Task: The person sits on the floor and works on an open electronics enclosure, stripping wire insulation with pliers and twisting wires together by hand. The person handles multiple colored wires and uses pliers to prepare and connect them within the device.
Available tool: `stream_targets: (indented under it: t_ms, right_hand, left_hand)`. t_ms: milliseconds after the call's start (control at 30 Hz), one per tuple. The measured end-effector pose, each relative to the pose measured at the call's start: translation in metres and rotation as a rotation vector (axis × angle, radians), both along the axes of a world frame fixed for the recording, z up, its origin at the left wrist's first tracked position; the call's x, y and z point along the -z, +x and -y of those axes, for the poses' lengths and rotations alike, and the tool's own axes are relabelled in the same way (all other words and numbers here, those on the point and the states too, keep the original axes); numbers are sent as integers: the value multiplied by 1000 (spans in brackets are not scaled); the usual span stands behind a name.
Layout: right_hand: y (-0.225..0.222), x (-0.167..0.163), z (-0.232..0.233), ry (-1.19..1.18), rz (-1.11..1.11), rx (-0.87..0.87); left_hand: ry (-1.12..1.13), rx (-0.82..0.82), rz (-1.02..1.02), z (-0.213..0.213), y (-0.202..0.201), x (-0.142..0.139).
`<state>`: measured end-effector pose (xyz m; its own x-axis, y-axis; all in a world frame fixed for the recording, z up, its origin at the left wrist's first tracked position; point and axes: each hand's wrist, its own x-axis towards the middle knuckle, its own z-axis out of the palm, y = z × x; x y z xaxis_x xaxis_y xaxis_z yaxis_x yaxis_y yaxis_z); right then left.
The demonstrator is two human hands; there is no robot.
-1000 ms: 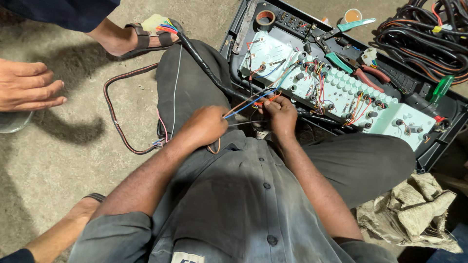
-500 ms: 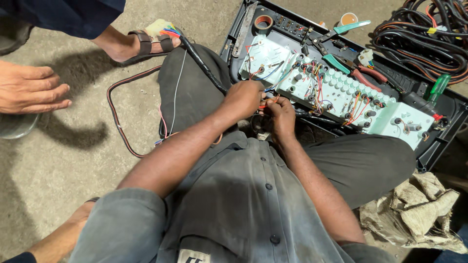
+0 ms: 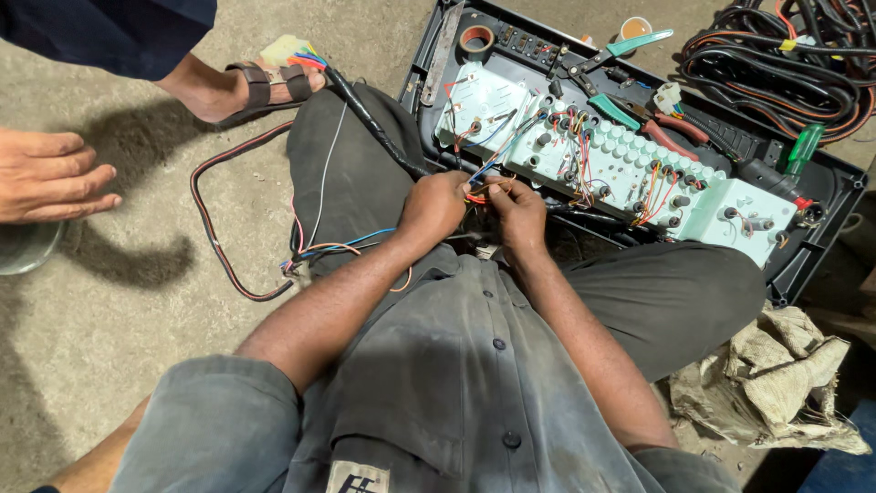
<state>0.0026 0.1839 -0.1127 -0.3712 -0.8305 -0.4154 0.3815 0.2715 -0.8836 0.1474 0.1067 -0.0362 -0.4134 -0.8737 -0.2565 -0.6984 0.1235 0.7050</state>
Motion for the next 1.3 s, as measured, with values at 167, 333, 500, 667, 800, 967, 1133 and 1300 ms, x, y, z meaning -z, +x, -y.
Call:
stream_targets:
  t_ms: [167,333,500,667,800,967,1133,1300]
  right_hand:
    - [-4,-7,8,-26,21,-6]
    - [-5,-16,12,12,62,-7]
    - [-4,-21,12,-27,58,-22]
    - [-2,-20,12,-14,43,-7]
    - [-5,-18,13,8,66,-22]
    - [-10,-17,13,-38,26,-57]
    - [-12,-16,12,34,-10,-72]
    - [-13,-9,8,33,-69,-96]
  left_hand:
    - [0,37,-76,0,-1,5]
    - [175,47,-59,6,-6,-8]
    - [455,-27,-35,10,-5,-15]
    - [69,92,-54,7,-2,5]
    - [-27,146,35,5,-6,21]
    - [-4,-51,-137,2,-15,24]
    - [26,-68,-178,8,-20,23]
    - [12,-23,-161,9,-22,28]
